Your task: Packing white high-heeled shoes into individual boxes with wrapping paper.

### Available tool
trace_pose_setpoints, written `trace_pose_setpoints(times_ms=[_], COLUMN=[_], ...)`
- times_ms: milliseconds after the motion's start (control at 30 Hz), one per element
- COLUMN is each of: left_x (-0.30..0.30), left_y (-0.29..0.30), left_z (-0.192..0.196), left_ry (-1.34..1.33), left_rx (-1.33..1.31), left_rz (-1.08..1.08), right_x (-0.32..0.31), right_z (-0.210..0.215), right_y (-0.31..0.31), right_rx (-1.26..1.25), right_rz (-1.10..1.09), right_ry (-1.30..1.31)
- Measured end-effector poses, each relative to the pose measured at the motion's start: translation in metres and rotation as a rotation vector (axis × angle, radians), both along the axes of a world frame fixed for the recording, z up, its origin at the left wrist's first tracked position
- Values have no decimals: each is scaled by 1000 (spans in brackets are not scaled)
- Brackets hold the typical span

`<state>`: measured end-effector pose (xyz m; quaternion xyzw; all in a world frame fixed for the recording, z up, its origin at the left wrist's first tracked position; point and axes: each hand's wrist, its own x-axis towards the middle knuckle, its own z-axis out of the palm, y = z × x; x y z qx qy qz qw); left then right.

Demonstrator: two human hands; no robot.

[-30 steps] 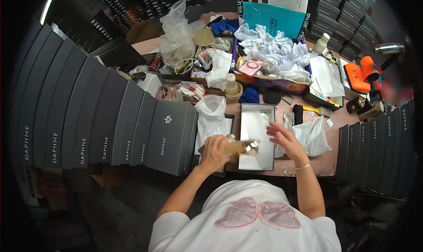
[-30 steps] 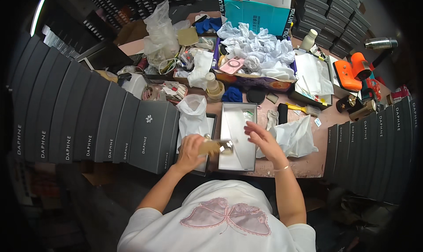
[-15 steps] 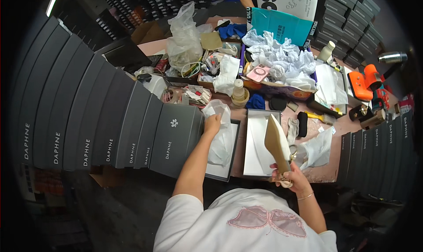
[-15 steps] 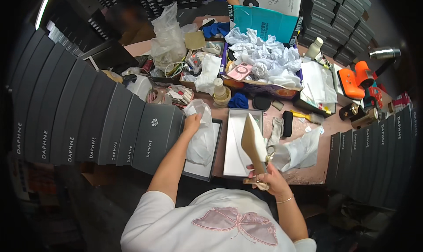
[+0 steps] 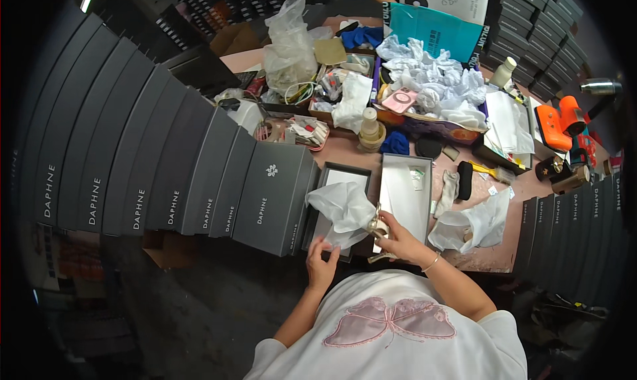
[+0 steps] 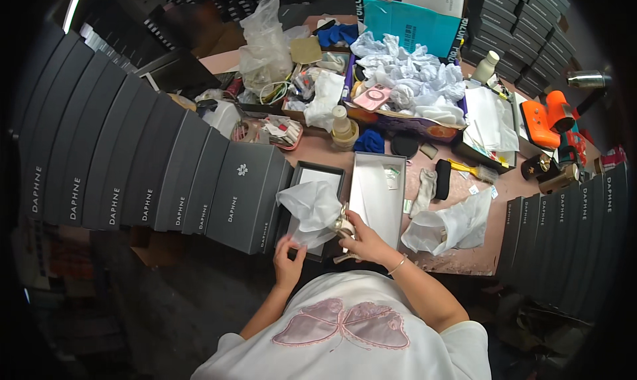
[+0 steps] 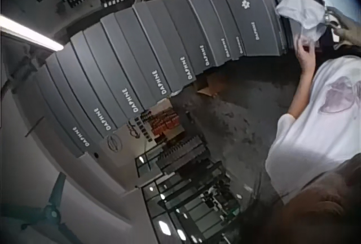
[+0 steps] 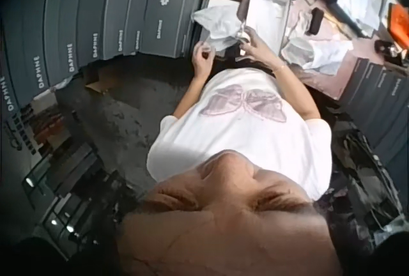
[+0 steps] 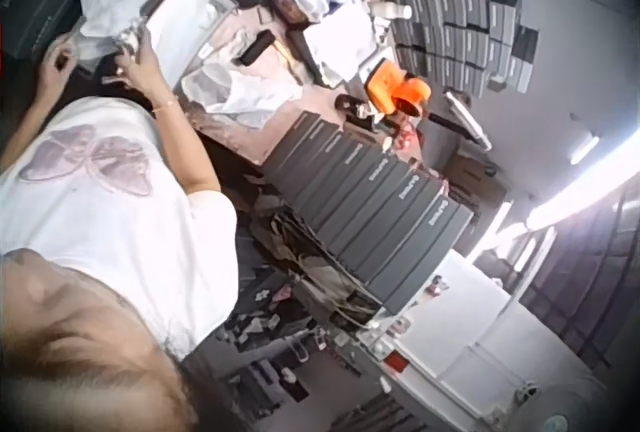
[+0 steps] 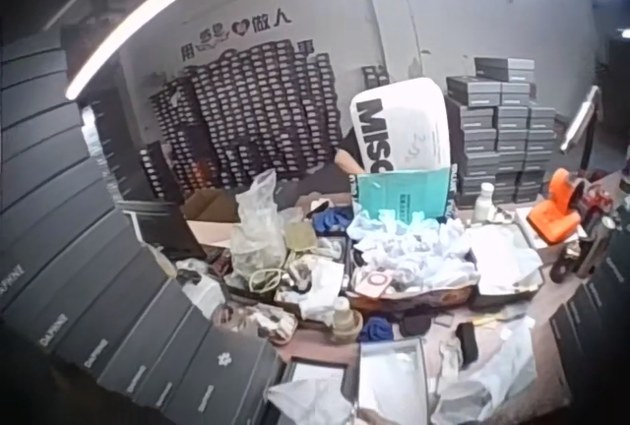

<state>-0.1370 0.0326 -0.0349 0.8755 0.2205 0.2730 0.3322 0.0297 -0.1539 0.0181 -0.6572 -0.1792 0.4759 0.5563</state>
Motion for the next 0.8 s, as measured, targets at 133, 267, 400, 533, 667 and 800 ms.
trace_pose_setpoints(times_ms=[133,267,400,533,667,800], left_x=[41,63,65,60,103,134], left_y=[1,28,6,-2,2,-3], left_z=[55,39,59,31,71,92], left_ry=[-6,172,154,106,-9,-65], left_rx=[60,-254,-71,-53,-132,-173], left_rz=[-63,-256,-397,-332,-244,-342], right_x=[-30,-22,-18,-16,-26,-35], right_z=[-17,13,17,13,27,62], right_y=[3,7,-14,-24,-33,-29], right_rx=[40,-73,-36,21,-15,-132], right_rz=[63,109,-49,-40,-3,106], right_ry=[-282,-400,-362,-451,-559,-653])
